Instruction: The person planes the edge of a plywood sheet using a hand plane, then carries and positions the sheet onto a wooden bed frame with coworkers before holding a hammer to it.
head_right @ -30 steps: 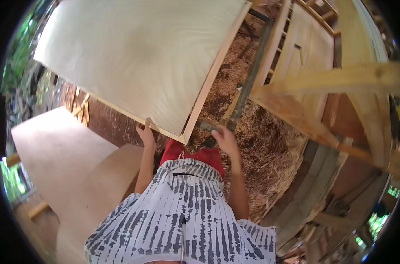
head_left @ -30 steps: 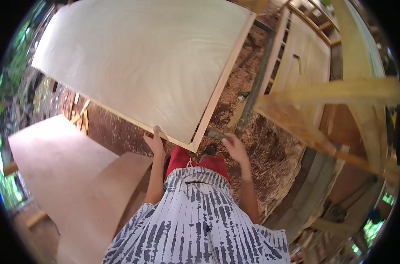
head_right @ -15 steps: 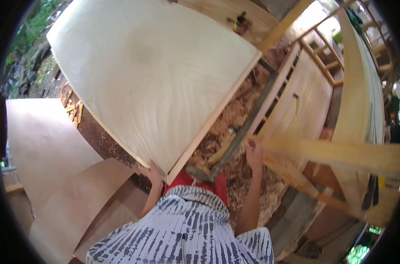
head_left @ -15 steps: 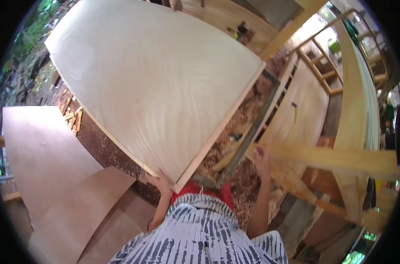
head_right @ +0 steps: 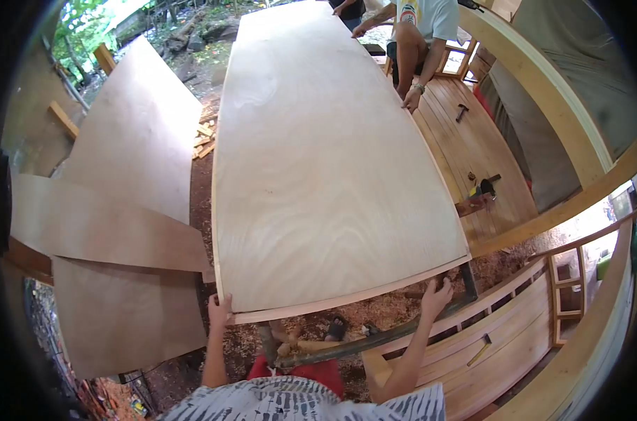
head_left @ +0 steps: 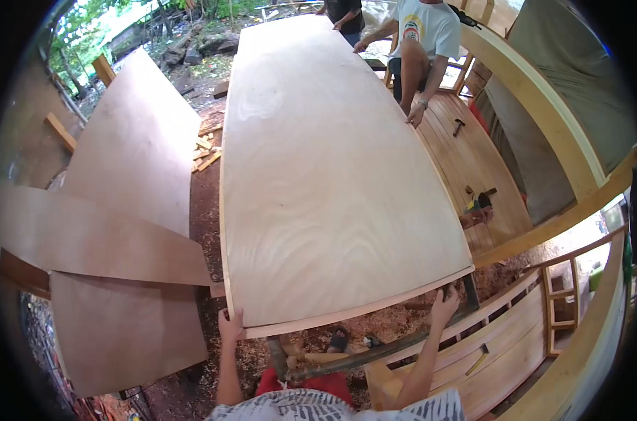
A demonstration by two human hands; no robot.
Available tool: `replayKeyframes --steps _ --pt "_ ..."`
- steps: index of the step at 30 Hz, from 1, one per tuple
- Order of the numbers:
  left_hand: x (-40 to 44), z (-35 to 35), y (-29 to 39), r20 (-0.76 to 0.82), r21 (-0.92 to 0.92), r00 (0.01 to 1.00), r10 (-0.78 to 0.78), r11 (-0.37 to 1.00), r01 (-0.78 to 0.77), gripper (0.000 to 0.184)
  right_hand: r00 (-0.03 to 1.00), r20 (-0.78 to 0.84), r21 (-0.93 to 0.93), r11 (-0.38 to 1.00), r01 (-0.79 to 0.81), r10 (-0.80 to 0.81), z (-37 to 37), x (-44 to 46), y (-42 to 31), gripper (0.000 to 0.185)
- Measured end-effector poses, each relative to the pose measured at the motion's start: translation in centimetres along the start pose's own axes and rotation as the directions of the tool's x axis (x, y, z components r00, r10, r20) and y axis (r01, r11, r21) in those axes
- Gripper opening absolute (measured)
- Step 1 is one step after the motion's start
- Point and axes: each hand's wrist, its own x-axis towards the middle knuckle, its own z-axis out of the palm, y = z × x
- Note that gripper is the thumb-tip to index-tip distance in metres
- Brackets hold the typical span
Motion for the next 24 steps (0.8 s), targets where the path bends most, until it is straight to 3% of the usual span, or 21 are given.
replayKeyframes --steps 2,7,8,9,10,11,12,14,16,18,20,21,23,24 --pt "-0.7 0.6 -3.4 -0.041 -0.094 0.994 -0.103 0.991 0.098 0.058 0.994 -0.007 -0.001 0.994 0.105 -0.105 1.0 2.0 -1.5 0.054" --pt "-5.8 0.6 0.3 -0.04 -0.244 0.977 -0.207 0.951 0.192 0.056 0.935 0.114 0.096 0.941 0.325 -0.335 1.3 2.9 -2.3 0.044" --pt "-5.4 0.8 0.0 0.012 -0.194 0.981 -0.195 0.962 0.193 0.056 0.937 0.069 0.046 0.939 0.341 -0.344 0.8 3.1 -2.5 0.042" --pt "-4.3 1.0 -0.7 -0.028 -0.101 0.998 -0.062 0.993 0.059 0.056 0.906 0.088 0.043 0.911 0.411 -0.413 -1.2 3.7 -3.4 0.044" --pt "-2.6 0.6 -2.5 -0.065 -0.008 0.995 0.073 0.997 -0.074 0.056 0.936 0.046 0.044 0.936 0.348 -0.35 -2.2 5.0 -3.5 0.044" --pt "0.0 0.3 -4.6 0.12 -0.184 0.992 -0.044 0.981 0.066 0.056 0.953 0.036 0.051 0.952 0.3 -0.302 -3.8 6.3 -3.6 0.047" --pt "0.6 0.3 -4.5 0.061 -0.128 0.996 0.066 0.99 -0.058 0.054 0.959 0.02 0.083 0.956 0.282 -0.284 -5.2 7.3 -4.7 0.047" --pt "1.1 -1.4 -3.6 0.222 -0.094 0.969 -0.104 0.987 0.128 0.052 0.971 0.061 0.137 0.966 0.221 -0.231 -6.7 11.7 -2.9 0.05" --pt "2.0 -1.5 -3.3 0.129 -0.119 0.99 -0.059 0.99 0.075 0.052 0.976 0.16 0.11 0.985 0.13 -0.147 -6.7 18.1 -1.2 0.058" --pt "0.7 -2.5 -1.5 0.111 -0.056 0.984 -0.14 0.988 0.147 0.051 0.965 0.254 0.03 0.998 0.058 -0.063 -5.7 24.2 1.1 0.064" --pt "-0.5 -3.5 1.7 0.097 -0.004 0.976 -0.193 0.981 0.194 0.051 0.836 0.547 0.0 0.999 0.037 -0.031 -2.8 30.5 6.0 0.068" --pt "-1.6 -4.0 3.6 0.194 -0.058 0.953 -0.233 0.967 0.248 0.051 0.832 0.555 -0.006 1.0 0.025 -0.018 -2.0 31.4 6.9 0.068" --pt "-1.5 -3.7 3.9 0.334 -0.139 0.907 -0.258 0.938 0.318 0.052 0.714 0.699 -0.22 0.96 0.175 0.03 0.6 33.3 6.3 0.07" --pt "-1.4 -3.3 4.3 0.34 -0.13 0.903 -0.264 0.937 0.323 0.052 0.68 0.728 -0.166 0.984 0.057 0.084 0.0 32.2 3.5 0.07"
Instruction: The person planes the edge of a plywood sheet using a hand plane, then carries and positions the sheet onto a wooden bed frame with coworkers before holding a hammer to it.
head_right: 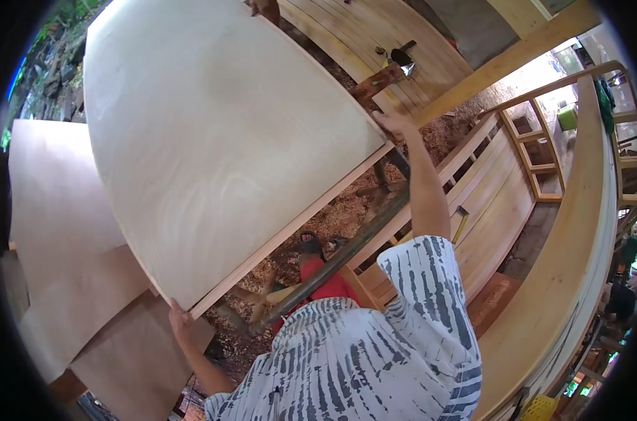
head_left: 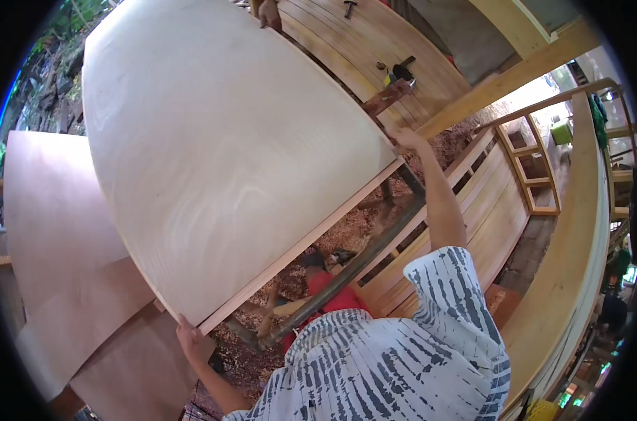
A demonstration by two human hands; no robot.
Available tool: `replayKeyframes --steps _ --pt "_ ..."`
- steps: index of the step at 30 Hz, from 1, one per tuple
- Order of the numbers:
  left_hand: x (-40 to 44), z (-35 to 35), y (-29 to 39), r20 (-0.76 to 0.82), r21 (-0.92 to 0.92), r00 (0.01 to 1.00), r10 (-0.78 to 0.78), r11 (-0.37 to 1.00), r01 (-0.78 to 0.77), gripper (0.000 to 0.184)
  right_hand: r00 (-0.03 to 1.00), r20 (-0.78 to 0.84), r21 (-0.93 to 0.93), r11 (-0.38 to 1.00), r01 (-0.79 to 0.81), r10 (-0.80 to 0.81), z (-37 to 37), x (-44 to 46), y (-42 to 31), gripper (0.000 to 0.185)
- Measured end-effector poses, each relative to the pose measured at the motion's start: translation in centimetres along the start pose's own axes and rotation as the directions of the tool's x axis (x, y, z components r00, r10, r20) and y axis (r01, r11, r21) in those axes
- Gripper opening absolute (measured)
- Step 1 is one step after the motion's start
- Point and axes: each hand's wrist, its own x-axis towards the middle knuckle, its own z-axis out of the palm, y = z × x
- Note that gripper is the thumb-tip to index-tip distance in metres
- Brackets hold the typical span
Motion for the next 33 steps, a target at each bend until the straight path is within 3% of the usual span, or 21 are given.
replayKeyframes --steps 2,4,5,6,8,11,15,16,17,18,19,20,21,22,23,24,25,27,30,32,33 --pt "-1.0 -0.6 0.3 0.028 -0.036 1.0 -0.014 0.999 0.015 0.051 0.996 0.065 0.121 0.991 -0.065 0.057 1.2 -1.6 -0.8 0.069" --pt "-1.2 0.0 0.2 -0.069 0.032 0.997 0.031 0.999 -0.028 0.045 0.937 0.346 0.404 0.892 -0.2 0.053 3.2 2.2 2.2 0.062" --pt "-0.9 -1.2 0.0 -0.115 0.0 0.991 -0.068 0.998 0.068 0.045 0.9 0.435 0.479 0.837 -0.265 0.036 3.6 2.5 2.4 0.06" --pt "-0.1 -2.4 -0.5 -0.156 -0.037 0.974 -0.166 0.986 0.162 0.046 0.919 0.394 0.533 0.82 -0.21 -0.021 3.3 0.5 1.3 0.056" --pt "0.7 -3.8 -1.2 -0.138 -0.045 0.978 -0.157 0.987 0.153 0.045 0.934 0.349 0.584 0.797 -0.156 -0.072 3.6 -0.8 0.2 0.053" --pt "1.5 -6.5 -2.5 0.011 -0.132 0.976 -0.217 0.967 0.217 0.048 0.936 0.339 0.552 0.826 -0.118 -0.093 5.7 -2.0 -0.6 0.056" --pt "1.9 -6.3 -2.9 -0.132 -0.13 0.966 -0.224 0.97 0.207 0.06 0.952 0.29 0.473 0.879 -0.051 -0.101 6.8 -2.6 -1.1 0.055" --pt "1.9 -7.3 -4.3 -0.162 -0.128 0.966 -0.202 0.975 0.182 0.065 0.984 0.16 0.385 0.923 0.007 -0.074 7.0 -3.9 -1.3 0.053" --pt "2.8 -9.5 -7.5 0.051 0.621 0.99 0.132 0.772 -0.135 0.068 0.995 0.047 0.28 0.957 0.074 -0.091 7.7 -4.7 -2.0 0.051" --pt "2.2 -9.5 -8.2 0.257 0.955 0.858 0.444 0.021 -0.296 0.072 0.959 -0.213 0.221 0.946 0.236 -0.19 8.2 -7.3 -6.0 0.046" --pt "2.4 -8.8 -9.3 0.021 0.956 0.828 0.561 0.23 -0.18 0.064 0.959 -0.168 0.123 0.961 0.249 -0.227 6.7 -11.2 -9.3 0.044" --pt "0.4 -4.8 -7.0 -0.235 0.867 0.729 0.643 0.477 -0.142 0.055 0.774 -0.402 -0.398 0.855 0.333 -0.489 11.1 -7.3 -2.2 0.043" --pt "-2.0 0.0 -4.2 -0.455 0.724 0.585 0.672 0.661 -0.196 0.048 0.807 -0.352 -0.463 0.837 0.291 -0.474 10.9 -10.8 -5.5 0.045" --pt "-2.5 0.7 -5.5 -0.382 0.852 0.556 0.738 0.514 -0.097 0.048 0.759 -0.381 -0.523 0.8 0.294 -0.528 12.6 -11.0 -4.4 0.049" --pt "-2.8 1.3 -6.9 -0.305 0.938 0.521 0.797 0.347 0.018 0.049 0.819 -0.4 -0.397 0.883 0.249 -0.411 13.7 -11.9 -5.2 0.053" --pt "-3.3 3.9 -6.6 -0.496 0.844 0.569 0.656 0.519 0.138 0.058 0.817 -0.372 -0.415 0.866 0.278 -0.441 14.1 -13.0 -5.7 0.058" --pt "-3.7 5.2 -6.4 -0.546 0.805 0.557 0.626 0.577 0.141 0.062 0.836 -0.366 -0.457 0.862 0.221 -0.409 14.6 -13.7 -6.5 0.061" --pt "-3.8 5.8 -5.6 -0.619 0.739 0.531 0.579 0.658 0.144 0.067 0.837 -0.362 -0.516 0.836 0.187 -0.41 14.5 -13.3 -7.9 0.066" --pt "-4.8 5.7 -4.3 -0.668 0.672 0.536 0.516 0.728 0.136 0.071 0.844 -0.476 -0.473 0.881 -0.008 -0.248 13.1 -10.8 -8.3 0.078" --pt "-5.4 5.8 -3.3 -0.683 0.648 0.581 0.443 0.735 0.202 0.072 0.956 -0.294 -0.163 0.986 -0.035 -0.015 10.9 -9.2 -8.3 0.078" --pt "-5.6 5.8 -3.1 -0.672 0.648 0.595 0.441 0.739 0.183 0.073 0.948 -0.316 -0.16 0.987 -0.022 -0.03 10.1 -8.8 -7.5 0.078"
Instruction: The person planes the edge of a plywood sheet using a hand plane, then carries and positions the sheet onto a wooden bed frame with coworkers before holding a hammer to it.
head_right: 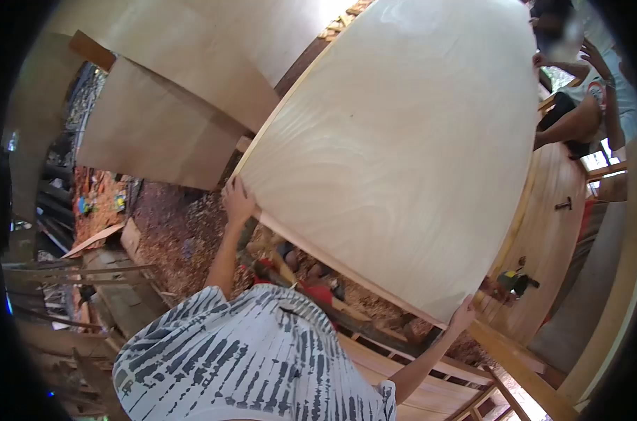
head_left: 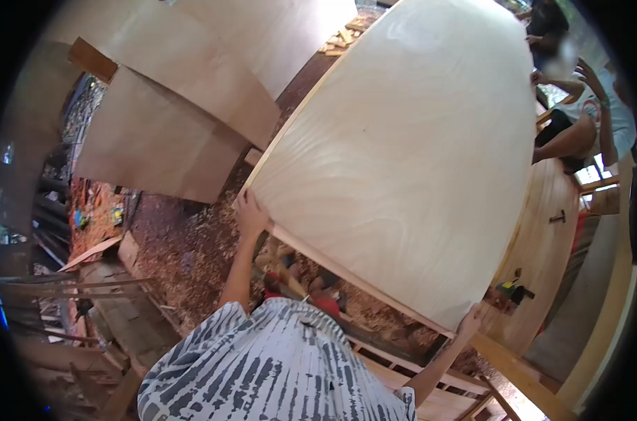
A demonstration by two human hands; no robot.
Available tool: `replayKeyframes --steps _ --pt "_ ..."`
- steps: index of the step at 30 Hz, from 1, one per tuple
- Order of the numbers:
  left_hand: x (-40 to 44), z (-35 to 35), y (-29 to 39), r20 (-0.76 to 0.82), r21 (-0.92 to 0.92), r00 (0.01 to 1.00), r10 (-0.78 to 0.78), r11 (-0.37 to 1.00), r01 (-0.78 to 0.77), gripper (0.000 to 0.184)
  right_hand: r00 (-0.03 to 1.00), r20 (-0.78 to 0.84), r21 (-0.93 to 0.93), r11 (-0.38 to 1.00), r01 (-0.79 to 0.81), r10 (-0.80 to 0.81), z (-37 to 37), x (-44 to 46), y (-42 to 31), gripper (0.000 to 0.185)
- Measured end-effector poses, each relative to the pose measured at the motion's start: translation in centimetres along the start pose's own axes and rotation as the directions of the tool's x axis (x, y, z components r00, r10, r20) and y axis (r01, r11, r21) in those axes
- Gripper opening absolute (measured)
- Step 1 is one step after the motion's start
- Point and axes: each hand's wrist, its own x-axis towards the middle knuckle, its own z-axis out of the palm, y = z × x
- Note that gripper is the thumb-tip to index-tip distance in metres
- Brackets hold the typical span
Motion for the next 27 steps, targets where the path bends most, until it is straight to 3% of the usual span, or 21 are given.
replayKeyframes --steps 2,3,5,8,10,13,15,16,19,21,22,23,24,25,26,27 --pt "0.3 -0.3 -0.5 0.022 0.0 0.999 0.03 1.0 -0.03 0.074 0.991 -0.028 0.082 0.988 0.129 -0.128 0.0 1.2 0.9 0.071" --pt "0.7 0.1 -0.7 0.021 0.017 0.999 0.046 0.999 -0.046 0.074 0.989 -0.081 0.117 0.984 0.135 -0.126 -0.5 1.9 -0.4 0.071" --pt "1.3 -0.6 -0.6 0.059 0.008 0.998 0.011 1.0 -0.011 0.076 0.994 -0.089 -0.013 0.998 0.059 -0.06 -3.3 -1.6 -3.2 0.066" --pt "3.3 -1.3 -0.5 -0.019 0.013 0.999 0.036 0.999 -0.036 0.073 0.975 -0.214 -0.022 0.998 0.055 -0.058 -4.7 -3.5 -5.4 0.062" --pt "4.5 -1.8 -1.3 0.113 -0.178 0.991 -0.068 0.98 0.087 0.058 0.968 -0.244 -0.021 0.998 0.058 -0.062 -4.3 -3.2 -4.5 0.062" --pt "6.4 -1.8 -3.1 0.214 -0.339 0.974 -0.067 0.93 0.139 0.044 0.959 -0.263 0.001 0.994 0.107 -0.103 -2.1 -2.7 -3.1 0.061" --pt "7.7 -0.7 -5.0 0.066 -0.381 0.995 0.072 0.924 -0.041 0.037 0.932 -0.307 -0.016 0.98 0.198 -0.193 0.9 -1.2 -1.6 0.06" --pt "8.1 -0.6 -5.3 0.093 -0.372 0.995 0.046 0.928 -0.008 0.037 0.906 -0.353 -0.06 0.972 0.228 -0.234 2.5 -0.6 0.3 0.059" --pt "8.9 -3.4 -5.2 0.16 -0.324 0.984 0.079 0.946 -0.024 0.036 0.93 -0.348 -0.09 0.992 0.088 -0.114 2.4 -4.0 -2.2 0.05" --pt "8.0 -6.6 -2.5 0.459 -0.389 0.888 -0.029 0.892 0.23 0.034 0.951 -0.306 -0.057 0.998 0.02 -0.037 0.8 -5.6 -2.2 0.04" --pt "7.6 -6.7 -1.9 0.467 -0.373 0.884 0.001 0.907 0.197 0.034 0.92 -0.353 -0.196 0.975 0.105 -0.17 -0.5 -7.6 -3.1 0.035" --pt "6.9 -6.7 -1.4 0.422 -0.164 0.906 -0.038 0.98 0.117 0.038 0.877 -0.37 -0.337 0.924 0.18 -0.306 -1.2 -8.5 -3.5 0.035" --pt "6.1 -7.2 -0.3 0.366 0.066 0.929 -0.057 0.997 0.035 0.042 0.872 -0.364 -0.353 0.915 0.197 -0.328 -0.4 -8.3 -2.3 0.038" --pt "4.9 -7.3 1.0 0.382 0.103 0.924 -0.017 0.994 -0.024 0.042 0.874 -0.353 -0.364 0.909 0.201 -0.334 1.3 -7.7 0.0 0.044" --pt "2.3 -7.7 2.4 0.139 0.244 0.985 0.099 0.961 -0.131 0.051 0.805 -0.396 -0.322 0.888 0.327 -0.441 3.4 -6.0 3.4 0.051" --pt "1.1 -7.9 2.5 -0.086 0.385 0.96 0.268 0.897 -0.216 0.061 0.844 -0.399 -0.338 0.913 0.227 -0.357 3.0 -6.8 3.5 0.055"
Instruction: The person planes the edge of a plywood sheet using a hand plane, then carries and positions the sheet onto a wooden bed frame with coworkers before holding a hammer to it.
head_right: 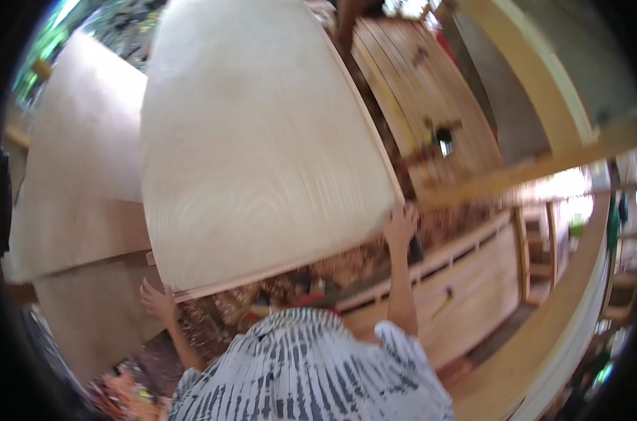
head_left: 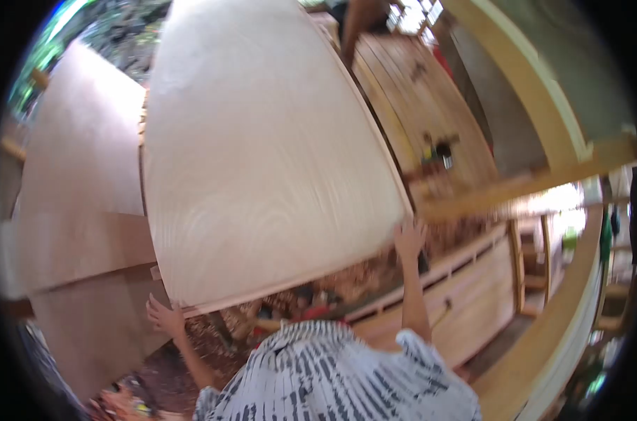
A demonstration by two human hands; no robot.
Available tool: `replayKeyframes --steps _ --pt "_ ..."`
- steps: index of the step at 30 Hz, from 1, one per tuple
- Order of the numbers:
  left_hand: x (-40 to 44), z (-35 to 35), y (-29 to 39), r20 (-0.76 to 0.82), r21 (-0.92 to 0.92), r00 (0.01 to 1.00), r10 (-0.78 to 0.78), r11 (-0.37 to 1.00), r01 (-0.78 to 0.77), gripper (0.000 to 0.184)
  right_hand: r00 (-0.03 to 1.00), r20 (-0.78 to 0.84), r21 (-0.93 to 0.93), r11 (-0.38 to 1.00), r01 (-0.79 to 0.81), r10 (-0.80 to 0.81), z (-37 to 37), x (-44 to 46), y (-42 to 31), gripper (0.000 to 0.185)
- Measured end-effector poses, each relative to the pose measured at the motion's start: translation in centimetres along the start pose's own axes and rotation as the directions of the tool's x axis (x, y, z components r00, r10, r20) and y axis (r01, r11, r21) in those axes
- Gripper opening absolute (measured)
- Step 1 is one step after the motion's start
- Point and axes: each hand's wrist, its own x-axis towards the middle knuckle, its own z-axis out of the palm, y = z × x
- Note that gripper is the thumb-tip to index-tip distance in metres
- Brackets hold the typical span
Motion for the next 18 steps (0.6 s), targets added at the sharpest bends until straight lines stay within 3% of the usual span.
replayKeyframes --steps 1,2,3,4,6,7,9,10,12,16,18 --pt "0.3 2.8 -1.8 0.02 0.036 0.997 0.077 0.996 -0.078 0.061 0.989 0.073 0.057 0.989 -0.135 0.131 -0.7 -0.3 0.2 0.06" --pt "0.7 7.4 -3.8 0.098 -0.14 0.993 0.071 0.988 -0.057 0.07 0.985 0.027 0.194 0.966 -0.17 0.168 -0.4 -0.4 1.1 0.064" --pt "0.7 10.5 -4.2 0.178 -0.32 0.982 0.057 0.948 0.003 0.079 0.966 0.068 0.199 0.945 -0.258 0.249 -0.6 -0.2 1.5 0.069" --pt "-0.1 11.0 -3.7 0.184 -0.316 0.979 0.083 0.948 -0.021 0.079 0.959 0.075 0.185 0.941 -0.282 0.272 -0.3 0.0 2.5 0.069" --pt "-0.4 11.4 -2.6 0.217 -0.375 0.97 0.111 0.927 -0.023 0.078 0.926 0.285 0.366 0.864 -0.345 0.249 0.0 1.0 3.7 0.074" --pt "-0.2 10.6 -2.1 0.218 -0.372 0.968 0.127 0.928 -0.038 0.078 0.92 0.289 0.36 0.86 -0.361 0.265 1.3 1.1 4.8 0.074" --pt "0.6 9.0 -1.5 0.331 -0.287 0.943 0.028 0.955 0.073 0.072 0.919 0.304 0.567 0.728 -0.386 0.25 2.6 1.2 5.5 0.07" --pt "1.0 8.5 -1.3 0.329 -0.284 0.944 0.028 0.956 0.071 0.072 0.918 0.306 0.568 0.726 -0.388 0.252 2.4 1.1 5.5 0.07" --pt "2.2 8.4 -1.3 0.398 -0.352 0.915 -0.06 0.911 0.213 0.063 0.906 0.332 0.624 0.659 -0.42 0.263 1.7 1.2 5.4 0.065" --pt "3.1 10.0 -3.0 0.336 -0.384 0.935 -0.116 0.889 0.248 0.056 0.893 0.355 0.608 0.657 -0.446 0.278 1.2 1.0 5.3 0.061" --pt "3.5 10.9 -4.3 0.435 -0.439 0.892 -0.12 0.837 0.326 0.053 0.929 0.28 0.654 0.66 -0.37 0.243 1.3 1.0 5.3 0.062"
